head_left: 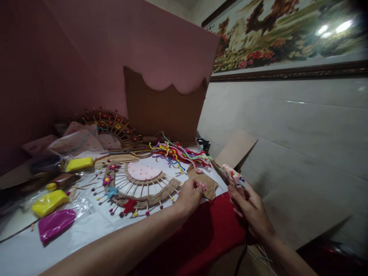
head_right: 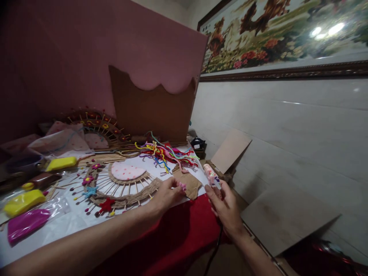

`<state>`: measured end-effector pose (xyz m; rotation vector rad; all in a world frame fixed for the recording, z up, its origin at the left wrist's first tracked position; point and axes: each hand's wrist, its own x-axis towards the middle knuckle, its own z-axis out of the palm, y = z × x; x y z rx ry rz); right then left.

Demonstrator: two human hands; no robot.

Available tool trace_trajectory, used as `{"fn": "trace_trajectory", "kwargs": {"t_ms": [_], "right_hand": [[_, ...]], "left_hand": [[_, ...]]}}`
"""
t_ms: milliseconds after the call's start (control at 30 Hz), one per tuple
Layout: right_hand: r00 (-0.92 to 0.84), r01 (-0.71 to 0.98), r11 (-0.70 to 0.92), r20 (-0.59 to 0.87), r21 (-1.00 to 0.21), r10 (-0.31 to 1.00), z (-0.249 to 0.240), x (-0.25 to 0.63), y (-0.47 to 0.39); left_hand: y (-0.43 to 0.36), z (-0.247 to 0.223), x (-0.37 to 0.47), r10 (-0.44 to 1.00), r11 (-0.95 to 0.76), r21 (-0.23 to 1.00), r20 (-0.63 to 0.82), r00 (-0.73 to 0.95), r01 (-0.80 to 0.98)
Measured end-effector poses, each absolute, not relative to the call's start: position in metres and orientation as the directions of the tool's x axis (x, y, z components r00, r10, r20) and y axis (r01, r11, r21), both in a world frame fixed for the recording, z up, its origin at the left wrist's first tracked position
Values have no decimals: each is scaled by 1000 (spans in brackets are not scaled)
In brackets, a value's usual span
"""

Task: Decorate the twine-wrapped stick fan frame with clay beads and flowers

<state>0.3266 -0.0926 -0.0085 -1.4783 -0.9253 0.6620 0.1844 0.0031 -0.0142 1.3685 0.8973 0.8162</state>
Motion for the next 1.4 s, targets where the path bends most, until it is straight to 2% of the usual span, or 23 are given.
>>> {"fn": "trace_trajectory", "kwargs": {"t_ms": [133,233,300,367,433,500,600,700,767,967,1133,1400], "right_hand": [[471,-7,7,3,-1000,882,-2,318,-99],[311,-144,-43,-86,-989,946,7,307,-104],[177,-188,-123,-157,-974,972,13,299,-106],[58,-172,-209,-222,-963,973,18,288,-107],[-46,-124,-299,-296,-946,954,20,276,-105],[-112,-71,-364,-355,-929,928,21,262,-101],[-174,28,-377,-376,-926,910,18,243,-94],[-241,114,-359,-376,-926,895,13,227,-87],[-260,158,-356,-386,-921,885,10,218,-83],[-201,276,-361,-421,-891,885,8,205,-76],[-85,275,-429,-466,-860,881,7,203,-73],[-74,307,-446,-488,-841,870,5,199,-71]], "left_hand": [[4,-10,179,890,49,999,-42,453,-3],[3,7,147,892,32,999,-11,452,-39],[3,16,117,908,-92,996,86,411,-6],[4,22,84,911,-304,950,267,314,73],[6,22,53,845,-528,817,481,233,231],[9,19,27,696,-708,605,685,215,364],[15,8,-2,536,-795,372,801,268,478],[19,-7,-18,458,-807,251,838,298,534],[19,-15,-22,445,-803,222,840,310,553],[14,-18,-23,445,-793,209,840,310,573],[15,-16,-24,464,-765,213,837,291,608],[18,-19,-26,476,-746,222,837,270,627]]}}
